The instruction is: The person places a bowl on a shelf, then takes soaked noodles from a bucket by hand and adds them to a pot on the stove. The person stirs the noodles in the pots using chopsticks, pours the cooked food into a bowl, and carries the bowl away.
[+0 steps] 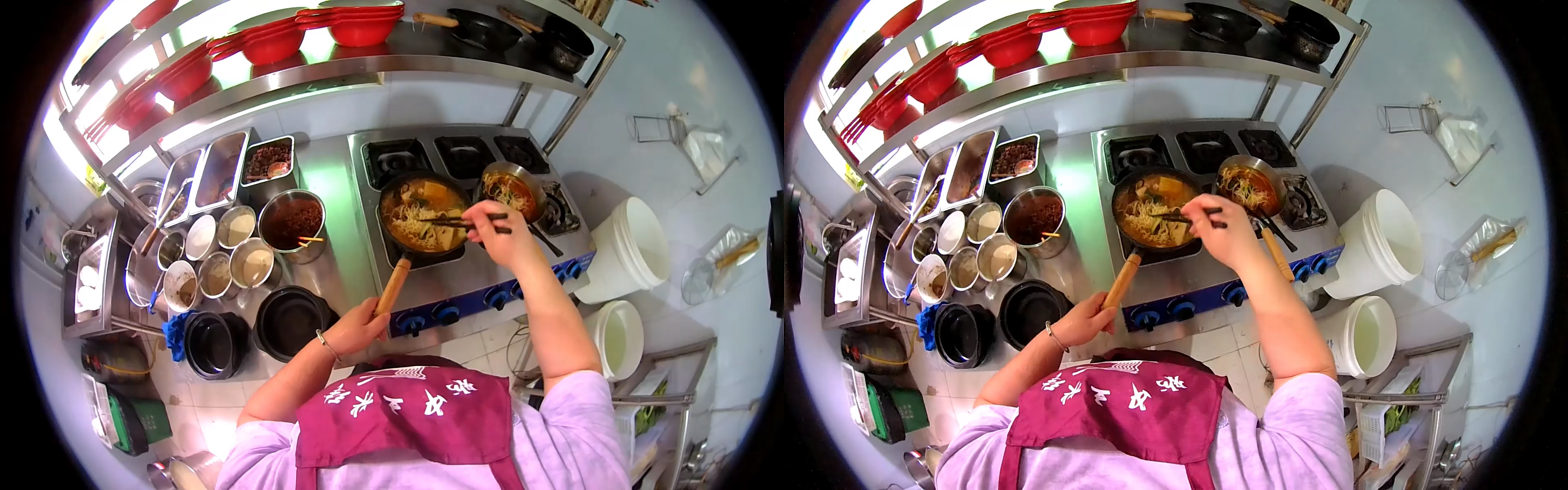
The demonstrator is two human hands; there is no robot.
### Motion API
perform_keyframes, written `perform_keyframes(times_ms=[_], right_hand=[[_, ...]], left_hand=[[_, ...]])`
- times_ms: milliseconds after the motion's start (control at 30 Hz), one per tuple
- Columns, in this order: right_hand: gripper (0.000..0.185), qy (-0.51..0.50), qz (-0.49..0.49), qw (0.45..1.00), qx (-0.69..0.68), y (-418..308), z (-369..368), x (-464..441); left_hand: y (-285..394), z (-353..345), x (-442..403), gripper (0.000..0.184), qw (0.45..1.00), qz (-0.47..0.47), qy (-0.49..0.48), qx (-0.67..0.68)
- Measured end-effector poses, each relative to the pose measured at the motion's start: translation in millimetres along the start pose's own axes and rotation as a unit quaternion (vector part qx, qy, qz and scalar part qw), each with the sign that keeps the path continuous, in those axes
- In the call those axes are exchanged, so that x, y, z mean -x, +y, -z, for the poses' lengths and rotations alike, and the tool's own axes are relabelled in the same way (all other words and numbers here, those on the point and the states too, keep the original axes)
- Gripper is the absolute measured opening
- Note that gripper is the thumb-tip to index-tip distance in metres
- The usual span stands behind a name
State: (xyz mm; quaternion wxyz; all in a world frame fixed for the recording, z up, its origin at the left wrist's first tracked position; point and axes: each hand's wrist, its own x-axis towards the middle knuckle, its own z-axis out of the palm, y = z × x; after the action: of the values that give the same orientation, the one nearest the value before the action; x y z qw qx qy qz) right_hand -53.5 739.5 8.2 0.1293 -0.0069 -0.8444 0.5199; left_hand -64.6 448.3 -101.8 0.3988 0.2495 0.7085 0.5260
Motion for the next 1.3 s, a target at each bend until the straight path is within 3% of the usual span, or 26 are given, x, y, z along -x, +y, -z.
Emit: perform_keyframes(times_ms=[133,167,267,300,400,467,533,600,667,800,867,933,1067,1200,1300], right_hand=[[0.019,-0.061,0.005,0.996,0.064,-22,13,8],[0.02,-0.044,-0.082,0.994,0.051,-37,18,10],[0.022,0.02,-0.128,0.992,-0.015,-43,15,10],[0.023,0.01,-0.087,0.995,-0.05,-22,6,10],[0.024,0.013,-0.107,0.992,-0.062,3,-7,8],[0.023,0.076,-0.149,0.985,-0.048,-2,2,2],[0.024,0.105,-0.12,0.986,-0.039,6,-3,3],[0.024,0.04,-0.032,0.998,-0.042,15,-14,4],[0.025,0.057,-0.126,0.986,-0.089,12,-5,-3],[0.026,0.107,-0.078,0.99,-0.047,11,-7,-13],[0.027,0.026,-0.032,0.999,-0.036,9,-18,-7],[0.025,0.046,-0.123,0.99,-0.046,-2,-4,-12],[0.029,0.077,-0.128,0.989,-0.003,-30,10,-14],[0.028,0.117,-0.038,0.992,-0.035,-29,3,-15],[0.027,0.018,-0.072,0.997,-0.031,5,-12,-17]], left_hand=[[0,0,-1,0.026,1.0,-0.008,0.018,0.012],[-1,0,-1,0.026,1.0,-0.01,0.014,0.01],[-8,0,-3,0.025,1.0,-0.006,0.015,-0.001],[-8,-1,-2,0.025,1.0,-0.007,0.012,-0.003],[-7,0,-2,0.028,1.0,-0.009,0.013,0.002],[-6,-1,0,0.034,1.0,0.013,0.024,0.007],[-8,-3,0,0.037,1.0,0.015,0.021,0.015],[-12,-2,0,0.041,0.999,0.018,0.023,0.022],[-19,-1,-1,0.042,1.0,0.007,0.02,0.022],[-20,-3,0,0.043,0.999,0.015,0.024,0.032],[-21,-3,0,0.044,0.998,0.013,0.026,0.054],[-16,-1,4,0.044,0.999,0.015,0.027,0.042],[-22,1,4,0.046,1.0,0.006,0.019,0.024],[-13,1,10,0.048,0.999,0.004,0.028,0.044],[-15,4,12,0.05,0.998,0.003,0.029,0.061]])
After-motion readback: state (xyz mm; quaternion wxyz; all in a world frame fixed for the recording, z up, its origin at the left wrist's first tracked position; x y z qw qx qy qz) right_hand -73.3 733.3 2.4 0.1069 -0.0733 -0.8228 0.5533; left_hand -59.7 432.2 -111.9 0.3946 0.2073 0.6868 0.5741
